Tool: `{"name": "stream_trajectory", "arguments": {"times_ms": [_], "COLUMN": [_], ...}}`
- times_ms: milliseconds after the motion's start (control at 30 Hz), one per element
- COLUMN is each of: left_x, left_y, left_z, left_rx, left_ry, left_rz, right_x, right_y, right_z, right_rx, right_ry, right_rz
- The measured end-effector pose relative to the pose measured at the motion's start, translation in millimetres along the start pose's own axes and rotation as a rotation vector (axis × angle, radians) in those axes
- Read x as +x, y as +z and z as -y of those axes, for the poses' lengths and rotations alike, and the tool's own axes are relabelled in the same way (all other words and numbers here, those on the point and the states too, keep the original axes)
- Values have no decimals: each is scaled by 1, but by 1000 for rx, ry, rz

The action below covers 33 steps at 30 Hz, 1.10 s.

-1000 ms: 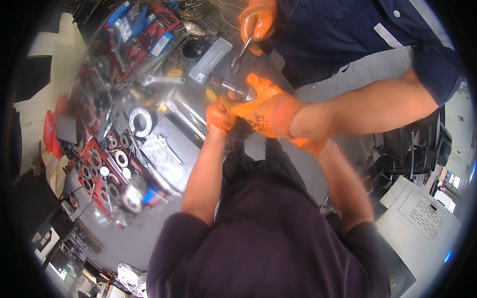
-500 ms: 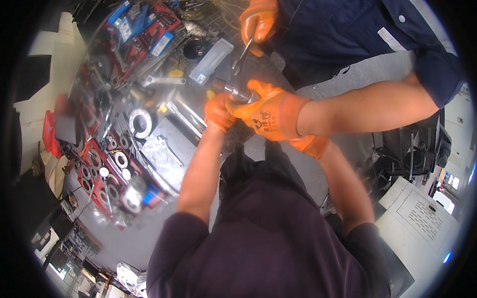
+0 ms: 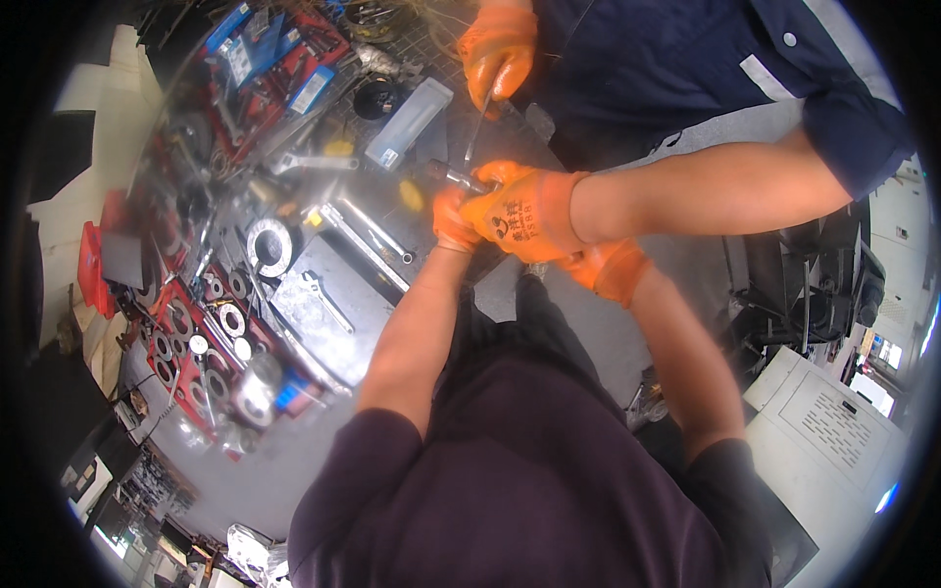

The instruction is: The person operates a CNC machine control panel, then walks to a workbench to assemble a metal part with a coworker using a wrench. The person then uses a pneumatic tool to deburr the interior of a metal casting.

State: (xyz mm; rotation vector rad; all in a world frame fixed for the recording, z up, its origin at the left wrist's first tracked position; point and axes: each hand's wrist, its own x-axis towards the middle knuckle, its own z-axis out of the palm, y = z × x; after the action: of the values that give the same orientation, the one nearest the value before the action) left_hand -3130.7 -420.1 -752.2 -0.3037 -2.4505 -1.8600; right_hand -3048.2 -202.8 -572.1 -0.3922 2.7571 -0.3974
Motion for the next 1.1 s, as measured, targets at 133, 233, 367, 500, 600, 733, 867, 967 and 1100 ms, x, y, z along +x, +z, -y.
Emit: {"name": "stream_trajectory", "arguments": {"times_ms": [133, 233, 367, 500, 600, 733, 867, 967, 1100], "left_x": [-1, 1, -1, -1, -2, -5, -7, -8, -9], "left_y": [-1, -3, 0, 4, 6, 14, 25, 28, 29], "left_z": [-1, 2, 9, 19, 25, 37, 44, 50, 53], "left_rx": [11, 142, 302, 309, 394, 91, -197, -264, -46], "left_ry": [-28, -1, 70, 33, 95, -7, -96, -115, -14], "left_rz": [-3, 44, 45, 95, 63, -14, -122, -138, -67], "right_x": [5, 10, 12, 12, 14, 20, 21, 20, 14], "right_y": [-4, -11, -21, 3, 4, -14, -30, -30, -17], "right_z": [3, 11, 17, -6, 0, 13, 21, 19, 15], "right_rx": [-8, -19, 14, 705, 980, 417, 150, 240, 273], "right_ry": [-36, -28, 1, 277, 302, -29, -15, 32, 13], "right_rz": [-33, -36, 33, 87, 29, -52, -3, 45, -14]}}
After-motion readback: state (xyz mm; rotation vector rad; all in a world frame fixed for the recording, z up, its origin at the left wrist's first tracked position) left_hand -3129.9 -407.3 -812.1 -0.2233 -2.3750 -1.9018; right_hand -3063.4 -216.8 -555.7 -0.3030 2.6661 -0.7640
